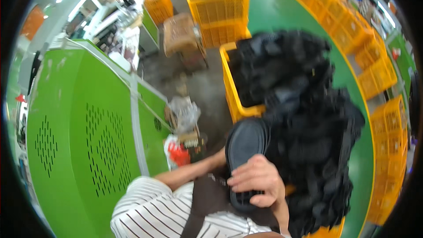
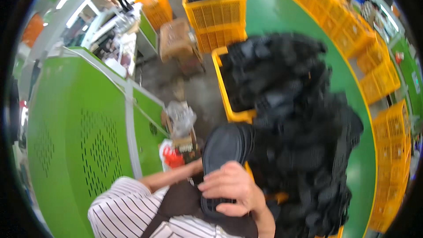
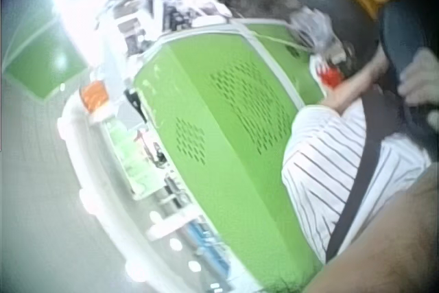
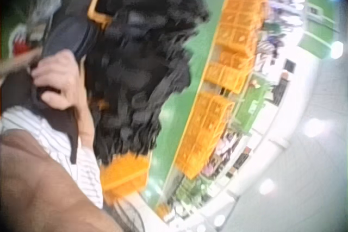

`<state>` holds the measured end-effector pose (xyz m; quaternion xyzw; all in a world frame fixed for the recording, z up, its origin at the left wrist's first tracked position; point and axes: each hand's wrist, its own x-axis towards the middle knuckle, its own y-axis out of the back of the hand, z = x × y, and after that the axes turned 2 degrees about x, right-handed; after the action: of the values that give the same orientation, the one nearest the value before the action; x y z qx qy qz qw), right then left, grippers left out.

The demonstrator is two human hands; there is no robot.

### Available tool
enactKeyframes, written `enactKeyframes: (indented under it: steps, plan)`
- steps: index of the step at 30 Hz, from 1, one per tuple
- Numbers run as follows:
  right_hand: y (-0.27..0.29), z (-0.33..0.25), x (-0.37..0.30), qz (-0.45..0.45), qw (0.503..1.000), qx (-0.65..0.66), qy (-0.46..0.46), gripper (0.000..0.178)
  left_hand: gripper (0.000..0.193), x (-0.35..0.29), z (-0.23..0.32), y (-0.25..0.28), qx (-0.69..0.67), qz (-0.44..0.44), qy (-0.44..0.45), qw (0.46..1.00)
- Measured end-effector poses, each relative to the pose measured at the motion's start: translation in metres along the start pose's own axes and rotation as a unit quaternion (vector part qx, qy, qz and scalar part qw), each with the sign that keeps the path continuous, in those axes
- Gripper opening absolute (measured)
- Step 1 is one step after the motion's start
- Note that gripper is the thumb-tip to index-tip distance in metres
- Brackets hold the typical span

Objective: The recorder applies a liquid adhesive or primer to the bottom of shoe soles using a brush, then places them onto a conveyor belt.

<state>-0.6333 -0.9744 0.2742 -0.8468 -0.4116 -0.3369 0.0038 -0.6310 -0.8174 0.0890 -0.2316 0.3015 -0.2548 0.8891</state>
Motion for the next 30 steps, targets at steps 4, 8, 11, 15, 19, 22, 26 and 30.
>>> enactKeyframes:
  steps: [4,8,11,15,19,22,26,30]
  plan:
    - [0.02,0.052,0.053,-0.038,0.999,0.022,-0.011,0.036,0.098,0.03,0.032,0.049,-0.014,0.023,-0.034,0.999]
    - [0.048,0.119,0.122,-0.089,0.995,0.026,-0.023,0.029,0.097,0.076,0.099,0.119,-0.021,0.026,-0.068,0.997]
    - [0.065,0.175,0.193,-0.098,0.995,0.033,-0.018,0.03,0.097,0.086,0.169,0.19,-0.016,0.055,-0.101,0.993]
    - [0.084,0.242,0.303,-0.196,0.975,0.103,0.012,0.03,0.096,0.069,0.236,0.268,-0.023,0.119,-0.137,0.983]
    - [0.086,0.3,0.386,-0.261,0.95,0.163,0.049,0.029,0.095,0.042,0.275,0.325,-0.046,0.208,-0.163,0.963]
    - [0.084,0.342,0.426,-0.259,0.941,0.197,0.092,0.03,0.095,0.031,0.302,0.36,-0.057,0.259,-0.178,0.948]
    - [0.092,0.385,0.471,-0.246,0.933,0.234,0.12,0.03,0.094,0.023,0.338,0.4,-0.066,0.316,-0.188,0.928]
    - [0.109,0.423,0.518,-0.247,0.93,0.234,0.136,0.031,0.093,0.034,0.385,0.441,-0.066,0.337,-0.19,0.92]
